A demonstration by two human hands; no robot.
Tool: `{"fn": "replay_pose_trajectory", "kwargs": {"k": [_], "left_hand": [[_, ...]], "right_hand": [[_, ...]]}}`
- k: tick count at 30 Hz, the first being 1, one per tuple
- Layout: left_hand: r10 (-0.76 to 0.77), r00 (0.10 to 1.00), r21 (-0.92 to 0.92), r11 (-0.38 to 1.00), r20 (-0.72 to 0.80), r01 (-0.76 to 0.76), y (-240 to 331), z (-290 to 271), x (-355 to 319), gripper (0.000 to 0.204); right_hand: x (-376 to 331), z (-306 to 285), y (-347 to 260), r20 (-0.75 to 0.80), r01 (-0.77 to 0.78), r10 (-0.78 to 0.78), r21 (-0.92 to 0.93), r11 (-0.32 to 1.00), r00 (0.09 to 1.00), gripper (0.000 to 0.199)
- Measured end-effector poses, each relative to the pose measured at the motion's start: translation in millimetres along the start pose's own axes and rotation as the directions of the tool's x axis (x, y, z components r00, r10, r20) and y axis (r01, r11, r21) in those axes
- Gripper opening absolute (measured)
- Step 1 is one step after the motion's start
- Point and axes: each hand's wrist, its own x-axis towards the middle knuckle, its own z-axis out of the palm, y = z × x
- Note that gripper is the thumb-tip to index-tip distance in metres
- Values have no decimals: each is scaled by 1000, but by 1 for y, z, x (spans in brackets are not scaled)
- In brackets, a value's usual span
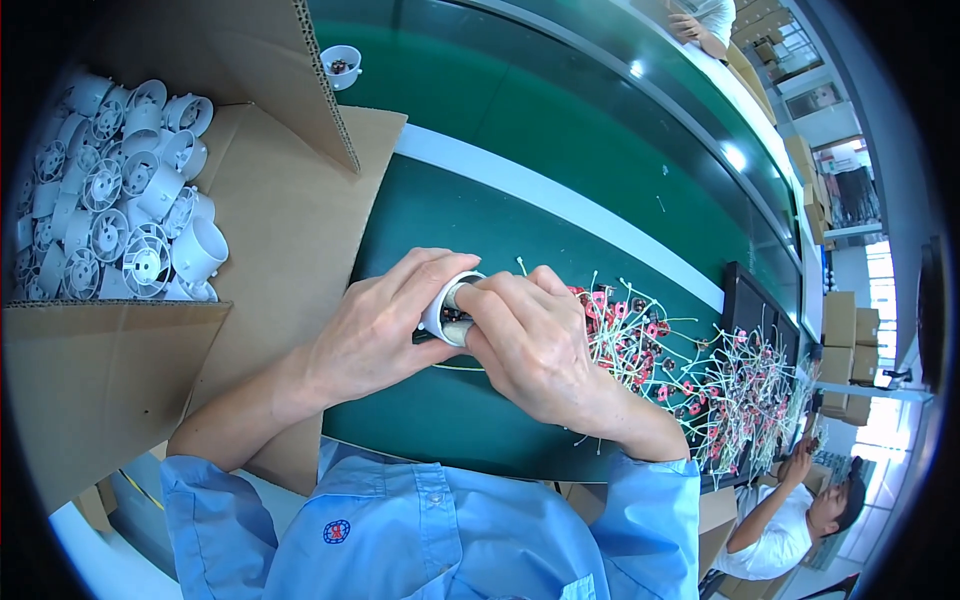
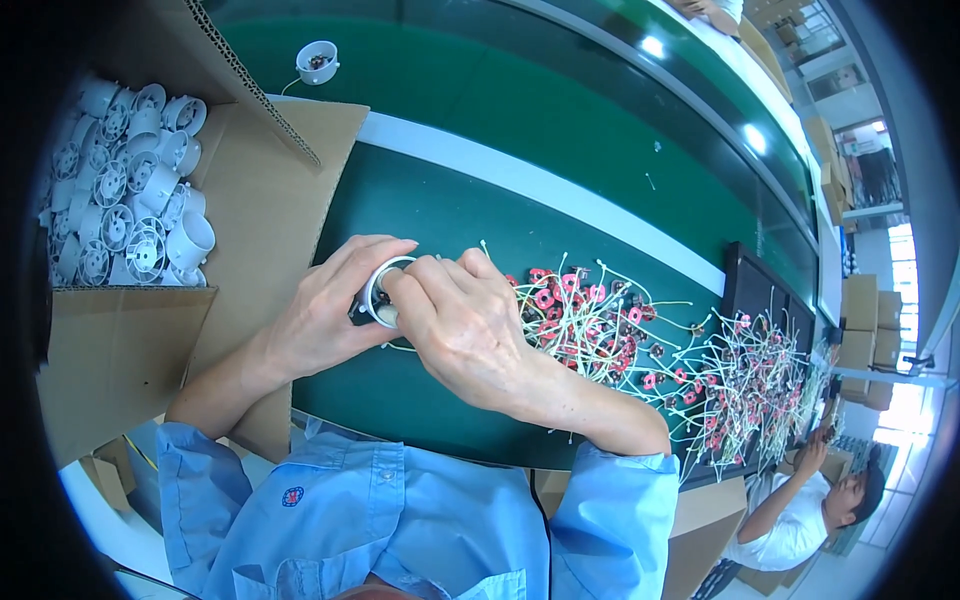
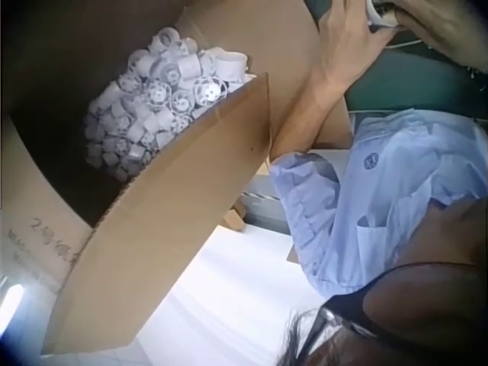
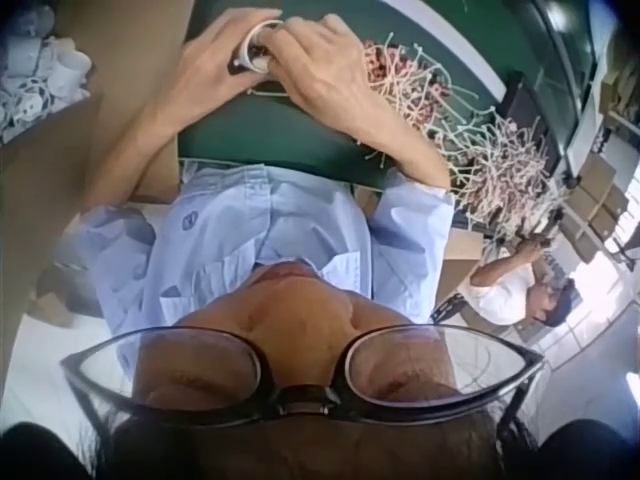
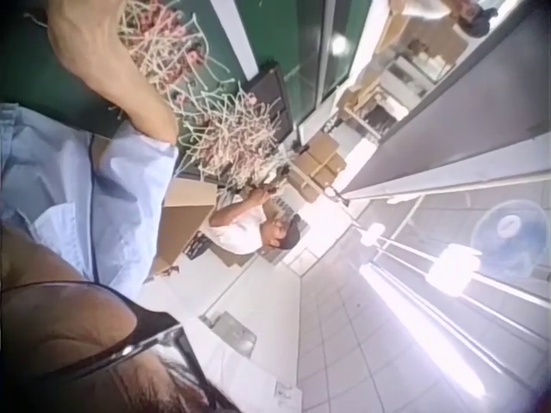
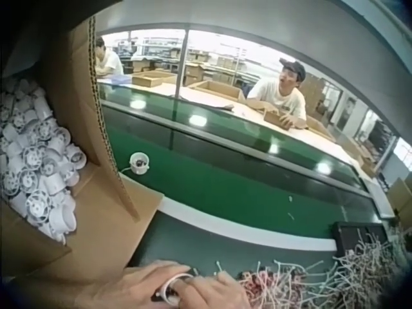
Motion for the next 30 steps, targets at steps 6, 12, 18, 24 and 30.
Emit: {"fn": "replay_pose_trajectory", "kwargs": {"k": [6, 12, 18, 24, 30], "left_hand": [[-64, 998, -75, 995, -8, 64, 1, -1, 0, 60], [-69, 997, -121, 991, -37, 64, 1, -2, 3, 59], [-51, 994, -62, 997, -100, 45, 1, -3, 3, 59], [-72, 989, -13, 997, -129, 71, 5, -8, -1, 62], [-22, 988, 861, 488, -150, 141, 19, -59, 2, 53]], "right_hand": [[2, -5, 8, 43, -49, 49, 0, 999, 998, 31], [2, -3, 12, 36, -126, 124, 54, 991, 992, 31], [2, 5, 12, 47, -259, 255, 256, 931, 966, 28], [7, 10, 10, 48, -260, 259, 326, 909, 965, 27], [25, -17, 77, -64, -330, 341, 136, 934, 938, 14]]}}
